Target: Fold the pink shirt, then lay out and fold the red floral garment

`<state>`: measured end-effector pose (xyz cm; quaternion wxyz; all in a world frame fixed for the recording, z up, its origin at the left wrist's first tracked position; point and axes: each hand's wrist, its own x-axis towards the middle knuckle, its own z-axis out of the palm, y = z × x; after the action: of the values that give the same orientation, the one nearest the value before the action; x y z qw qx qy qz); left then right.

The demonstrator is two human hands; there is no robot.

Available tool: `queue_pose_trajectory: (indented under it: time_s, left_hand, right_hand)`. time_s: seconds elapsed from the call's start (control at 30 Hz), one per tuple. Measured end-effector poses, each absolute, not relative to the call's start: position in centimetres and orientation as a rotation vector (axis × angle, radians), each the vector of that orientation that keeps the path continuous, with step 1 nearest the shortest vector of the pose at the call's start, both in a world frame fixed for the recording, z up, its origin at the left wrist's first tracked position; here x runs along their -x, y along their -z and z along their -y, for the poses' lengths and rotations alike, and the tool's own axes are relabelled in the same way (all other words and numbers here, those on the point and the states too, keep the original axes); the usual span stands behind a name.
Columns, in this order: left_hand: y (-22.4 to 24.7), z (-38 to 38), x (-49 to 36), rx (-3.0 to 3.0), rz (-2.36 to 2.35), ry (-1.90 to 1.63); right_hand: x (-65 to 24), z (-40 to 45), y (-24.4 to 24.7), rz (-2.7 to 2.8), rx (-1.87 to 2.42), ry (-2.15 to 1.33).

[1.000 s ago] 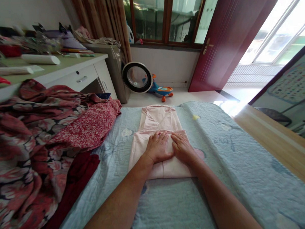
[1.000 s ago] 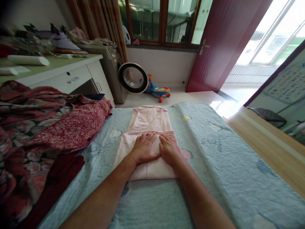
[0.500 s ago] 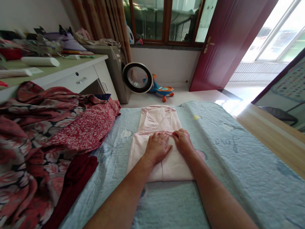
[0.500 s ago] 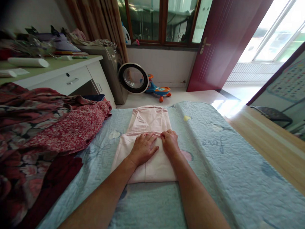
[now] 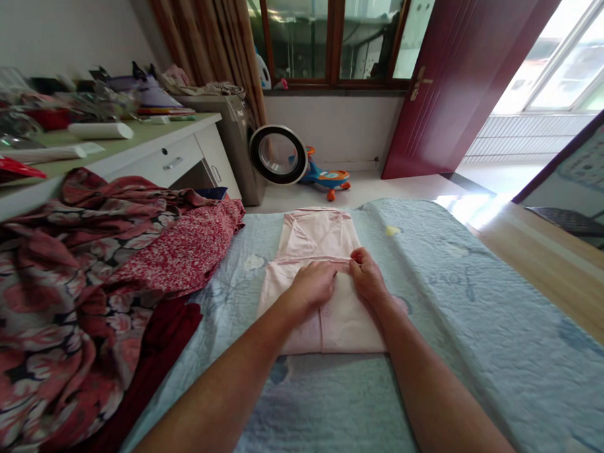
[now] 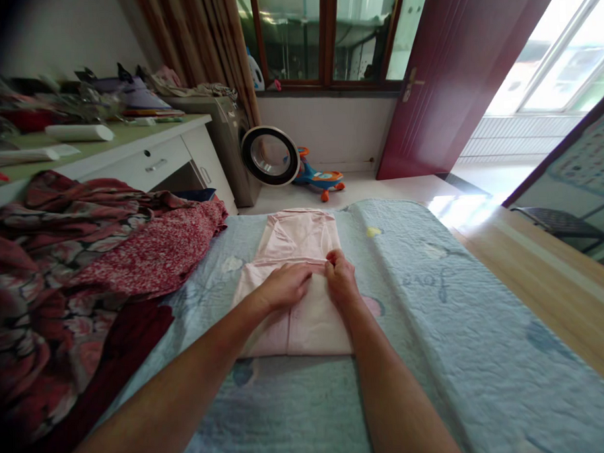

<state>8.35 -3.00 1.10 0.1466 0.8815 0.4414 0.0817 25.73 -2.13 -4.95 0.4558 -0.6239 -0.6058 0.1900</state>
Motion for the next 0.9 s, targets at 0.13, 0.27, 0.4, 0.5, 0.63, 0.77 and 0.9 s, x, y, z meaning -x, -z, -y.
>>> queue_pose_trajectory:
  time_s: [0.13, 0.27, 0.4, 0.5, 0.63, 0.77, 0.9]
  left_hand:
    - [-1.7, 1.2, -9.8, -2.462, -1.356, -0.32]
    - [-0.1, 0.1, -10.8, -2.24, -1.459, -0.528]
    - [1.5, 0.0, -10.8, -2.052, -1.504, -0.694]
    - [2.2, 0.2, -10.5, -1.991, -1.438, -0.831]
    - [2.8, 0.3, -10.1, -2.04, -1.316, -0.893]
    - [3.1, -0.1, -9.9, -2.151, -1.281, -0.894]
    - [3.1, -0.4, -9.7, -2.016, -1.227, -0.901]
  right_hand:
    - [-25.9, 2.2, 4.7, 1.503, 1.509, -0.528]
    - [-26.1, 2.1, 4.9, 1.509, 1.51, -0.581]
    - [-26.1, 2.0, 4.9, 1.522, 1.535, -0.543]
    - [-25.9, 2.1, 4.8, 1.563, 1.566, -0.503]
    - [-25.9, 2.2, 4.7, 1.659, 1.551, -0.421]
    - [-26.0, 2.2, 4.7, 1.716, 1.541, -0.398]
    - [-26.0, 2.2, 4.5, 1.7, 1.547, -0.439]
